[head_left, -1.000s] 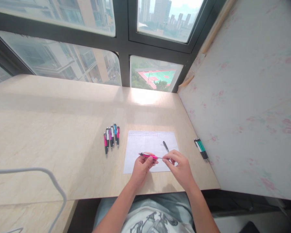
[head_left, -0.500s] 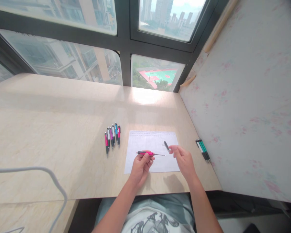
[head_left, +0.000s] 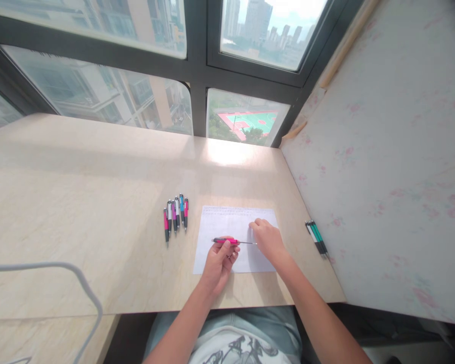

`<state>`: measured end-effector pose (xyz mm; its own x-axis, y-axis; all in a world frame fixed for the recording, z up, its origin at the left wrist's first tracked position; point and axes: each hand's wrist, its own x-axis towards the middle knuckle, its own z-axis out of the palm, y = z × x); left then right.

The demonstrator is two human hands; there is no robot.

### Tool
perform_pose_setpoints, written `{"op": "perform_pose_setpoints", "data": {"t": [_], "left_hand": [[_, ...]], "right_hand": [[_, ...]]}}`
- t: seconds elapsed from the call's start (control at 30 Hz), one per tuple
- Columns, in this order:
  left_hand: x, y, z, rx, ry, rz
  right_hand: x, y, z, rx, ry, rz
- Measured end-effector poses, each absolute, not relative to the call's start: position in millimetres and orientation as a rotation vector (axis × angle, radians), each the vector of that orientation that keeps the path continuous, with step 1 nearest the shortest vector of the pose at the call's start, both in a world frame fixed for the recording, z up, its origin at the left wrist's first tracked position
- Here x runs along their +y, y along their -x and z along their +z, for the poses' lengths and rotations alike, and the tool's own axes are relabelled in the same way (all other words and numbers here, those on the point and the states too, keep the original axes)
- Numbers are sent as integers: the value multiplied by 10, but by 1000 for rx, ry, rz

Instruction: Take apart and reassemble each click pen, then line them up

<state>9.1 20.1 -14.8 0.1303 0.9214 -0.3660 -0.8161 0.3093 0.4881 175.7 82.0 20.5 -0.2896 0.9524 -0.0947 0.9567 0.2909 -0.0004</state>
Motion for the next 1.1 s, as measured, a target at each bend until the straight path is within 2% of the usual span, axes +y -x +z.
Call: {"op": "perform_pose_setpoints", "data": {"t": [0.13, 0.2, 0.3, 0.4, 0.5, 0.7, 1.1], "left_hand": [[214, -99, -137, 681, -175, 1269], [222, -102, -134, 677, -171, 1263], [232, -102, -130, 671, -168, 1256], [240, -101, -123, 657, -144, 1252], [244, -105, -111, 648, -101, 1256], [247, -110, -99, 648, -95, 1256], [243, -118, -136, 634, -120, 1238]], "right_hand": [[798, -1791, 161, 2521, -1974, -195], [762, -1840, 142, 2638, -2089, -379], [649, -1924, 131, 2724, -2338, -960], [474, -1963, 171, 2458, -2652, -1537], [301, -1933, 280, 2236, -2826, -1894], [153, -1823, 467, 2246, -2824, -2020], [169, -1806, 429, 2334, -2748, -1940]]}}
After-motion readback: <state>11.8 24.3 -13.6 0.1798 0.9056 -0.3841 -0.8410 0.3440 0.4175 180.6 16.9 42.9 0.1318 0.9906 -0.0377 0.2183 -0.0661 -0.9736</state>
